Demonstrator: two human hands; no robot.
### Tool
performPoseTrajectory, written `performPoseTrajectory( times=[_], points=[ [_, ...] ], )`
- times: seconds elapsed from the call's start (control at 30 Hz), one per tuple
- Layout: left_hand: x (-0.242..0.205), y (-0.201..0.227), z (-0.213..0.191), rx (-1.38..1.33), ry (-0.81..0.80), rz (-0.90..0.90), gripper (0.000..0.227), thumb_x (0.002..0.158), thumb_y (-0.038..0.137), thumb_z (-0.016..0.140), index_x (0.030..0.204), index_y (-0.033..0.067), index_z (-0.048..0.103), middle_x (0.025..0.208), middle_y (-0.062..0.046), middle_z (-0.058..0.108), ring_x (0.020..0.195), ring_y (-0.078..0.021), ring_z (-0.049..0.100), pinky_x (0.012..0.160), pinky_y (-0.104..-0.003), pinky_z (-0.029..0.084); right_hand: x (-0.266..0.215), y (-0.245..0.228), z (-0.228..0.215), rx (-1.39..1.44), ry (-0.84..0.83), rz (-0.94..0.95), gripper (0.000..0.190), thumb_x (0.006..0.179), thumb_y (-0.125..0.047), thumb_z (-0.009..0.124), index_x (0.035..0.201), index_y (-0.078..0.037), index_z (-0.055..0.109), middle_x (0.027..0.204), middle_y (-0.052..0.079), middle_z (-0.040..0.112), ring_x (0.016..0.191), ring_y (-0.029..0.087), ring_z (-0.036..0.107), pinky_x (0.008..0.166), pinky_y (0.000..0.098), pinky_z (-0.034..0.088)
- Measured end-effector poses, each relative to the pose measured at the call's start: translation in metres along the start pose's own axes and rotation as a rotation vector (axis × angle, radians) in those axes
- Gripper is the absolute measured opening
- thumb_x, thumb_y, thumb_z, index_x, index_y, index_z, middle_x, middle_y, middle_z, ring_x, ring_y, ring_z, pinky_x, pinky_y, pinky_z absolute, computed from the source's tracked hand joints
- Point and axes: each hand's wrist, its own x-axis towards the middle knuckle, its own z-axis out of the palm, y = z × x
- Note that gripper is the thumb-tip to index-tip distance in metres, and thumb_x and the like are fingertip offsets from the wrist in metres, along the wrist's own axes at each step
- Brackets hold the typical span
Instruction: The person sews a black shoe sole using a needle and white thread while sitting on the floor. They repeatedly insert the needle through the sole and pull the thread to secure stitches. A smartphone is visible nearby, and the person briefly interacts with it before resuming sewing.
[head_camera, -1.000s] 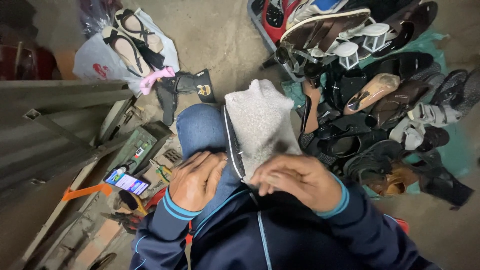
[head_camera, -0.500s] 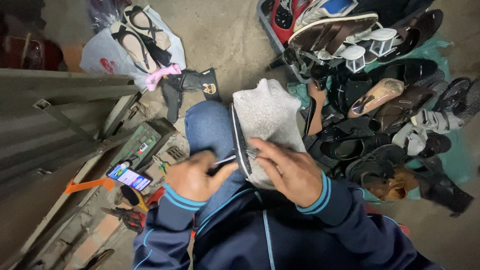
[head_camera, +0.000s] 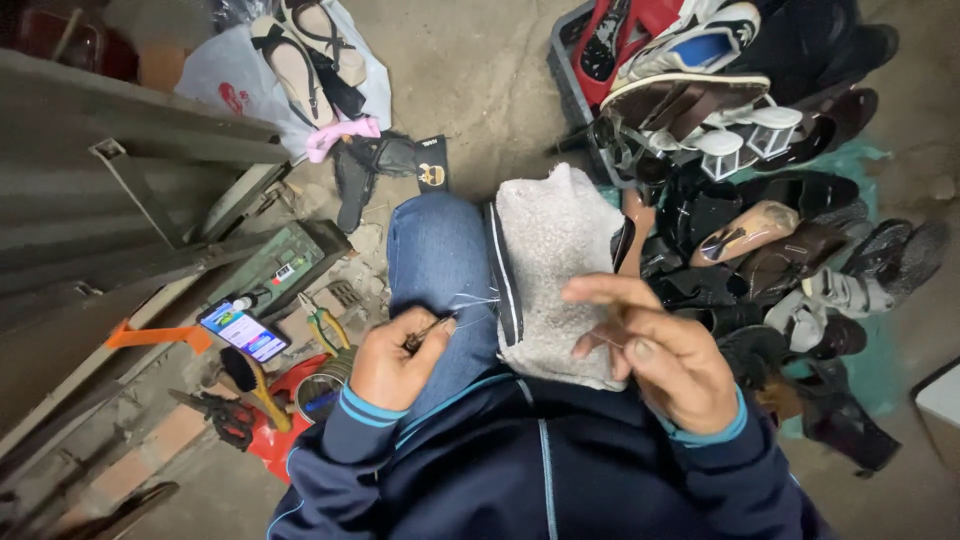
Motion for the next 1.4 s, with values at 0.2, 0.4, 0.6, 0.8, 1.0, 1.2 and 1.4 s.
performPoseTrajectory(
  times=[0.2,0.4,0.6,0.8,1.0,1.2,1.4],
  points=[
    [-0.006,0.018,-0.002,-0.13,0.142,0.043,0.01,0.089,0.009,0.079,0.083,0.0089,0.071,0.049,-0.003,0.056,0.046,-0.0149,0.051,0.05,-0.027,0.046,0.0,0.035,0.014,-0.19,0.081,0.056,0.036,0.086,-0.01,0.075,0.111,0.012,0.065,0.124,0.031,0.064,0.075,0.02,0.071,0.054,0.029,0.058],
    [0.02,0.058,0.017,0.011,-0.021,0.091,0.043,0.091,0.008,0.075,0.13,-0.0057,0.061,0.068,-0.017,0.073,0.056,-0.0359,0.069,0.054,-0.044,0.056,0.005,0.046,0.025,-0.978,0.012,0.075,0.064,0.085,-0.023,0.081,0.135,0.008,0.054,0.128,0.023,0.065,0.078,0.029,0.074,0.057,0.0409,0.058],
    [0.029,0.063,0.045,0.171,0.049,0.197,0.035,0.095,0.01,0.063,0.13,0.0129,0.066,0.06,-0.005,0.064,0.059,-0.0341,0.069,0.056,-0.046,0.057,-0.005,0.058,-0.012,-1.24,0.02,0.039,0.034,0.097,-0.042,0.062,0.1,-0.008,0.067,0.083,0.01,0.065,0.078,0.035,0.069,0.065,0.0457,0.056],
    [0.045,0.047,0.06,0.252,0.056,0.331,0.008,0.088,0.015,0.066,0.091,0.02,0.072,0.065,-0.003,0.066,0.063,-0.0335,0.07,0.055,-0.041,0.056,-0.007,0.075,-0.034,-1.11,0.025,0.019,0.025,0.102,-0.032,0.055,0.09,-0.012,0.065,0.072,0.007,0.057,0.071,0.036,0.065,0.06,0.0417,0.053],
    [0.015,0.07,0.055,0.076,-0.248,0.316,0.015,0.078,0.019,0.076,0.086,0.0209,0.063,0.057,0.0,0.061,0.059,-0.0307,0.072,0.051,-0.04,0.056,-0.002,0.074,-0.036,-1.012,0.039,-0.003,0.03,0.107,-0.022,0.043,0.1,-0.004,0.066,0.072,0.013,0.061,0.065,0.037,0.064,0.058,0.0428,0.054],
    [0.033,0.054,0.051,0.577,0.065,0.301,0.031,0.096,0.043,0.065,0.07,0.0248,0.064,0.064,0.004,0.063,0.056,-0.0222,0.068,0.053,-0.035,0.056,-0.013,0.089,-0.049,-1.049,0.039,0.04,0.031,0.108,-0.021,0.045,0.102,0.0,0.067,0.074,0.015,0.064,0.067,0.038,0.066,0.06,0.0459,0.055],
    [0.046,0.051,0.083,0.559,0.186,0.382,0.009,0.093,0.031,0.071,0.096,0.0238,0.075,0.081,0.002,0.064,0.068,-0.0255,0.072,0.059,-0.04,0.059,-0.013,0.093,-0.05,-1.015,0.085,0.081,0.033,0.108,-0.024,0.046,0.089,-0.004,0.064,0.066,0.016,0.06,0.063,0.039,0.063,0.053,0.0453,0.051]
  ],
)
